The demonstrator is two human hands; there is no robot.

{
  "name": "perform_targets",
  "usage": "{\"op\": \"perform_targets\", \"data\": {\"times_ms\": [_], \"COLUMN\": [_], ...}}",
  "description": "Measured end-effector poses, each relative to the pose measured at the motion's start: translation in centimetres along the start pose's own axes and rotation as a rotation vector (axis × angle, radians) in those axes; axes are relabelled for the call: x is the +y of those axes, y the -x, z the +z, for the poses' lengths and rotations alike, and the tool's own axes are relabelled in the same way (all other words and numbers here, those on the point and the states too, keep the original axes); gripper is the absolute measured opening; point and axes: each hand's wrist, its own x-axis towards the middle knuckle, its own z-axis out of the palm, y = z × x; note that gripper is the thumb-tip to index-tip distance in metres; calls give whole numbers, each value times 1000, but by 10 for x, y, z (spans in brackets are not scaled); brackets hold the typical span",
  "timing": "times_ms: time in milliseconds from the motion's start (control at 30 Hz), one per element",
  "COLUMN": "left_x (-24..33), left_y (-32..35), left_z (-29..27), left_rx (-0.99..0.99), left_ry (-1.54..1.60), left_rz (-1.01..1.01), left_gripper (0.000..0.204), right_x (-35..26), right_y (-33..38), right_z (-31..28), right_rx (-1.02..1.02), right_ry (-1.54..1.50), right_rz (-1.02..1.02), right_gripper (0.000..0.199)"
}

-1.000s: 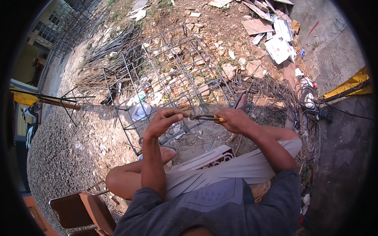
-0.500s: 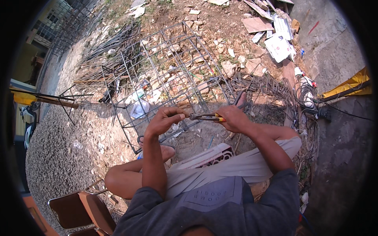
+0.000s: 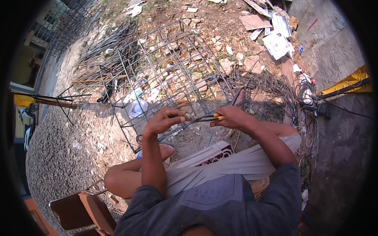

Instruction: The person sits on the ground and uses pliers to twist wire ties around the intersections of a metal grid frame. They repeatedly pick up ties, wrap them around the grid, and twist them to secure the structure.

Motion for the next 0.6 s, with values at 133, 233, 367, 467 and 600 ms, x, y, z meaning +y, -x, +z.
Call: {"op": "perform_targets", "data": {"times_ms": [133,233,367,467,600], "left_x": [-8,-7,-2,5,-2], "left_y": [-6,-7,-12,-17,-21], "left_z": [5,8,21,33,41], "left_rx": [-6,4,83,168,245], "left_ry": [-50,-39,-94,-307,-343], "left_rz": [22,30,30,-7,19], "left_gripper": [22,22,23,23,22], "right_x": [12,17,44,54,63], "right_y": [-4,-7,-10,-13,-13], "right_z": [18,25,41,47,56], "right_rx": [83,179,329,392,415], "right_ry": [136,196,246,252,263], "right_rz": [23,-15,-96,-99,-62], "right_gripper": [58,43,17,15,30]}}
